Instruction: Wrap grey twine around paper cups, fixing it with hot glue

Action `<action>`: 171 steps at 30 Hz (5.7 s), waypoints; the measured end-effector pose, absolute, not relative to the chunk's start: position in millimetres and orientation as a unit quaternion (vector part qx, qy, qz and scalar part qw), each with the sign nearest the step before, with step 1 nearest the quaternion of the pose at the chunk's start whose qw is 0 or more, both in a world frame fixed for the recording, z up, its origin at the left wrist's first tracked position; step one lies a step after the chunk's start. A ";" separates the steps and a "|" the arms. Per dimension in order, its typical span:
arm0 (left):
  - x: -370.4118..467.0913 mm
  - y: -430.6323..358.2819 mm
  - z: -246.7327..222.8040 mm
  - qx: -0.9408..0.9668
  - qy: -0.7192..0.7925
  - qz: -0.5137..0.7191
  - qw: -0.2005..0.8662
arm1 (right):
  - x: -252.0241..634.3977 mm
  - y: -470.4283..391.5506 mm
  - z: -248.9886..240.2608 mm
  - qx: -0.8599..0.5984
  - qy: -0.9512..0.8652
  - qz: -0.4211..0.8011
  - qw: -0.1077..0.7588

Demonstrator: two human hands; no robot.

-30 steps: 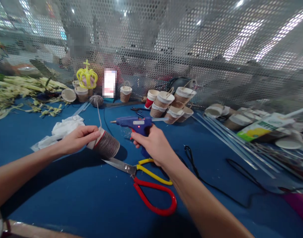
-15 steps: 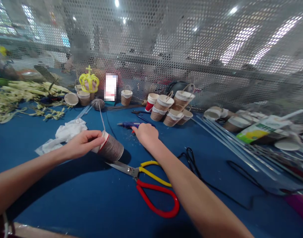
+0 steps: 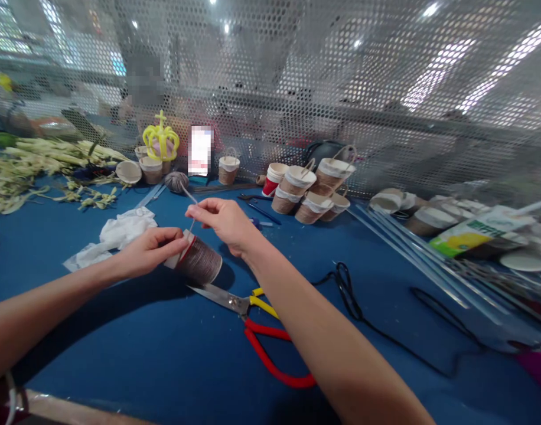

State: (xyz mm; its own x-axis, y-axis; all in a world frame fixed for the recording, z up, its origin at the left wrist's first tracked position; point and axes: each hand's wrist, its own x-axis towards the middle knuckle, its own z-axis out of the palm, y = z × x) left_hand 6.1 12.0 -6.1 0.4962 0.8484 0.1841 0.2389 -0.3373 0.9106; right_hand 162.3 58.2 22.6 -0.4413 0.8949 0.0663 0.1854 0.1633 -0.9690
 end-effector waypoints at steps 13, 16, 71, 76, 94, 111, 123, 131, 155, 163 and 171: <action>5.7 17.4 -11.4 0.699 0.440 0.340 0.450 | 180.3 35.6 33.1 -0.438 -0.697 0.366 0.433; 6.0 15.1 -10.4 0.711 0.422 0.340 0.449 | 178.8 36.9 32.6 -0.431 -0.704 0.354 0.440; 5.5 -0.7 2.6 0.765 0.315 0.374 0.418 | 172.5 36.0 20.1 -0.441 -0.745 0.384 0.321; 5.5 0.4 0.2 0.732 0.330 0.390 0.451 | 172.9 38.4 16.9 -0.443 -0.760 0.371 0.298; 8.9 9.6 1.8 0.472 0.372 0.465 0.651 | 187.8 21.0 38.2 -0.443 -0.829 0.303 0.157; 17.1 -4.1 -5.4 0.562 0.365 0.388 0.633 | 201.8 -15.1 -8.1 -0.402 -0.864 0.028 0.302; 17.0 -3.2 -3.5 0.580 0.382 0.376 0.613 | 201.4 -17.0 -11.5 -0.409 -0.861 0.078 0.292; 13.8 3.1 -4.9 0.613 0.424 0.384 0.544 | 213.7 -1.7 -0.7 -0.455 -0.814 0.159 0.324; 14.4 5.3 -8.3 0.678 0.430 0.370 0.468 | 246.1 37.5 15.6 -0.616 -0.673 0.283 0.294; 13.7 6.4 -7.3 0.653 0.466 0.356 0.479 | 234.6 -34.3 42.5 -0.560 -0.691 0.364 0.274; 12.3 9.7 -9.5 0.616 0.484 0.359 0.507 | 225.1 -45.2 28.9 -0.537 -0.790 0.187 0.228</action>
